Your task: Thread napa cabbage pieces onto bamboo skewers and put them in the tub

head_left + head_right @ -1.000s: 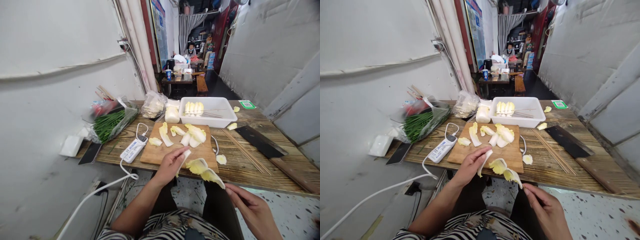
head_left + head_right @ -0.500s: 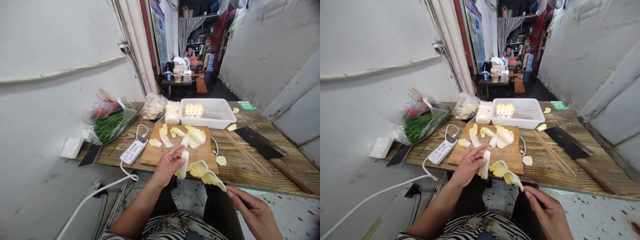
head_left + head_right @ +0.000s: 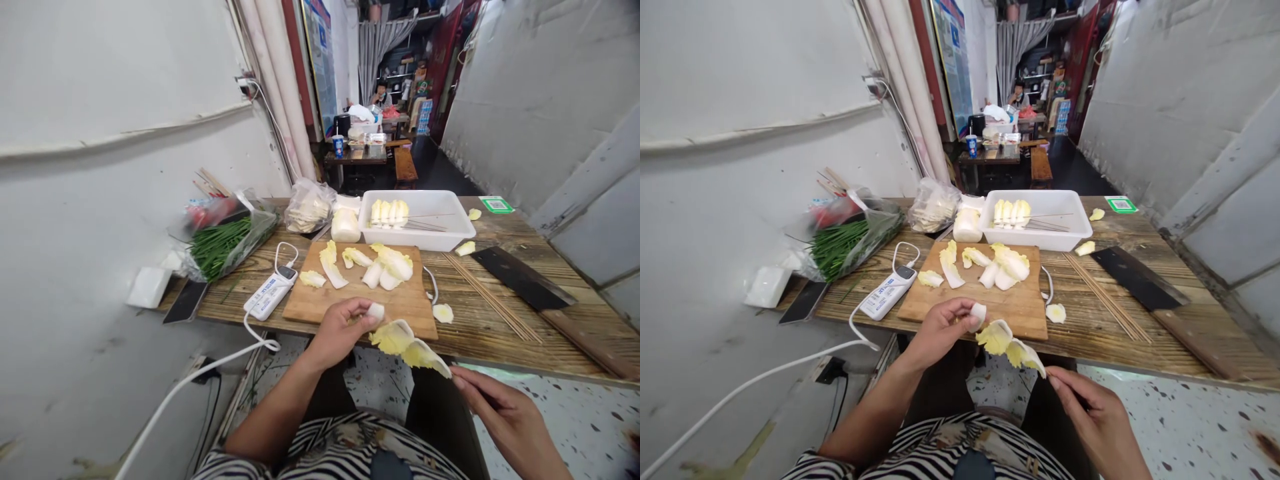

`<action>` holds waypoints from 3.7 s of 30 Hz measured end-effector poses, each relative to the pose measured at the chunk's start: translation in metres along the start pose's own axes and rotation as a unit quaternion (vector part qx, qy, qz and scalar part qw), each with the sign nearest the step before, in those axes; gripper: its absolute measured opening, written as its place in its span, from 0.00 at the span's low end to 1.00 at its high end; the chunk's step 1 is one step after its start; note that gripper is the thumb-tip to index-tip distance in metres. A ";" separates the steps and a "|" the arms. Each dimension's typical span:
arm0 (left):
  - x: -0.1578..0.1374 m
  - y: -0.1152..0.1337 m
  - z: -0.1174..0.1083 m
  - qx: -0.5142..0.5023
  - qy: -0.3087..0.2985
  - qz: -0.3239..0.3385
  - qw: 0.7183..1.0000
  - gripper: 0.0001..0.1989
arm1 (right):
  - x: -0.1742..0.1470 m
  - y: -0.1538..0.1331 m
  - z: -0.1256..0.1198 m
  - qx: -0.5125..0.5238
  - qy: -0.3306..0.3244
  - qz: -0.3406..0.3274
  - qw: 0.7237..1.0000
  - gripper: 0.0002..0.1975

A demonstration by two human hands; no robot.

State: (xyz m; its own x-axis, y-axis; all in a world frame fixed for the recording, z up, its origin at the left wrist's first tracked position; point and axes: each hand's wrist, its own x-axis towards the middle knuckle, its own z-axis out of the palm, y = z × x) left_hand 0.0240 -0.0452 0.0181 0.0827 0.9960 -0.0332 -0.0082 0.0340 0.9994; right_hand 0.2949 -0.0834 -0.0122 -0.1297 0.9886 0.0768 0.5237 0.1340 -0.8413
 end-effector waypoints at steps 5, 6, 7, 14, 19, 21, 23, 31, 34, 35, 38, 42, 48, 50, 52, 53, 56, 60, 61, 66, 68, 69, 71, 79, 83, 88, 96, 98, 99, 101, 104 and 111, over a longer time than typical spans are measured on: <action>0.003 -0.005 -0.004 -0.029 0.022 0.001 0.999 0.27 | -0.001 0.008 0.001 -0.006 -0.012 -0.006 1.000 0.14; 0.004 -0.005 -0.005 -0.022 0.029 0.003 0.999 0.25 | -0.001 0.009 0.001 -0.006 -0.014 -0.007 1.000 0.14; 0.005 -0.006 -0.007 -0.016 0.036 0.002 0.999 0.21 | -0.001 0.009 0.001 -0.008 -0.013 -0.006 1.000 0.14; 0.006 -0.002 -0.023 0.031 0.080 0.015 0.996 0.19 | -0.001 0.003 -0.002 0.002 0.037 0.003 0.999 0.13; 0.005 0.001 -0.036 0.272 0.151 0.123 0.942 0.19 | -0.001 0.010 -0.007 -0.006 0.052 0.014 0.999 0.13; 0.006 0.000 -0.040 0.393 0.165 0.197 0.883 0.16 | -0.001 0.010 -0.007 -0.003 0.053 0.015 0.998 0.14; 0.007 -0.001 -0.042 0.464 0.157 0.249 0.836 0.15 | -0.001 0.008 -0.005 0.003 0.048 0.013 0.999 0.13; 0.012 -0.011 -0.027 0.515 0.140 0.288 0.795 0.14 | 0.002 -0.006 0.011 0.033 0.017 -0.020 0.999 0.12; 0.019 -0.018 -0.023 0.500 0.154 0.281 0.805 0.14 | 0.006 -0.006 0.018 0.051 0.016 -0.003 0.999 0.13; 0.022 -0.020 -0.023 0.484 0.162 0.282 0.812 0.14 | 0.007 -0.006 0.020 0.060 0.016 0.003 0.998 0.14; 0.037 -0.025 -0.024 0.411 0.199 0.282 0.844 0.14 | 0.013 -0.004 0.024 0.089 0.020 0.018 0.996 0.14; 0.053 -0.023 -0.021 0.275 0.240 0.261 0.894 0.18 | 0.018 0.000 0.026 0.110 0.032 0.030 0.993 0.16; 0.050 -0.011 -0.011 0.233 0.176 0.312 0.904 0.10 | 0.019 0.006 0.029 0.128 0.051 0.041 0.990 0.18; 0.048 -0.009 -0.008 0.254 0.116 0.326 0.903 0.12 | 0.020 0.005 0.029 0.135 0.052 0.044 0.989 0.18; 0.047 -0.007 -0.005 0.261 0.076 0.334 0.902 0.15 | 0.021 0.003 0.028 0.139 0.052 0.046 0.988 0.18; 0.046 -0.006 -0.003 0.257 0.063 0.335 0.905 0.16 | 0.021 0.002 0.028 0.139 0.051 0.046 0.988 0.18; 0.044 -0.002 0.000 0.219 0.014 0.317 0.923 0.15 | 0.021 0.000 0.024 0.131 0.037 0.041 0.990 0.17; 0.043 0.001 0.000 0.172 -0.067 0.221 0.958 0.14 | 0.021 -0.001 0.017 0.105 0.017 0.017 0.994 0.16; 0.043 0.002 -0.001 0.167 -0.082 0.191 0.964 0.14 | 0.021 -0.002 0.015 0.097 0.012 0.011 0.995 0.15; 0.045 0.012 0.000 0.190 -0.148 0.133 0.961 0.12 | 0.021 -0.006 0.008 0.079 -0.026 -0.016 0.996 0.14; 0.043 0.018 0.003 0.194 -0.163 0.138 0.957 0.09 | 0.022 -0.008 0.007 0.076 -0.035 -0.025 0.996 0.15; 0.041 0.021 0.004 0.192 -0.166 0.141 0.957 0.08 | 0.023 -0.008 0.006 0.074 -0.037 -0.028 0.996 0.15; 0.038 0.027 0.006 0.192 -0.171 0.146 0.955 0.09 | 0.023 -0.009 0.004 0.069 -0.044 -0.036 0.996 0.16; 0.026 0.043 0.005 0.209 -0.225 0.170 0.936 0.07 | 0.019 -0.015 -0.005 0.047 -0.062 -0.071 0.994 0.13; 0.022 0.051 0.004 0.234 -0.231 0.209 0.921 0.05 | 0.017 -0.016 -0.007 0.043 -0.067 -0.098 0.992 0.10; 0.019 0.052 0.003 0.182 -0.287 0.168 0.925 0.05 | 0.018 -0.019 -0.008 0.032 -0.070 -0.127 0.989 0.09; 0.022 0.040 0.015 0.196 -0.258 0.113 0.939 0.08 | 0.032 -0.044 0.003 -0.013 -0.110 -0.195 0.975 0.20; 0.023 0.038 0.017 0.202 -0.257 0.114 0.938 0.08 | 0.038 -0.049 0.009 -0.014 -0.124 -0.210 0.970 0.13; 0.023 0.038 0.017 0.205 -0.252 0.113 0.939 0.08 | 0.041 -0.051 0.011 -0.019 -0.119 -0.214 0.969 0.13; 0.023 0.037 0.017 0.216 -0.241 0.114 0.939 0.08 | 0.044 -0.052 0.014 -0.046 -0.099 -0.206 0.972 0.14; 0.023 0.037 0.014 0.227 -0.253 0.126 0.932 0.09 | 0.043 -0.053 0.016 -0.083 -0.090 -0.198 0.973 0.15; 0.021 0.042 0.013 0.190 -0.221 0.144 0.946 0.12 | 0.047 -0.062 0.001 -0.018 -0.172 -0.192 0.966 0.14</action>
State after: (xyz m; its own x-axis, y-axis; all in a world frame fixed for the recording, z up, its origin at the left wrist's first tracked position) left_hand 0.0378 -0.0241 0.0598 0.5404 0.8251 0.1650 0.2586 -0.3494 0.9006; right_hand 0.2556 -0.0449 0.0428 -0.5888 0.7852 0.1919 0.4096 0.4945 -0.7666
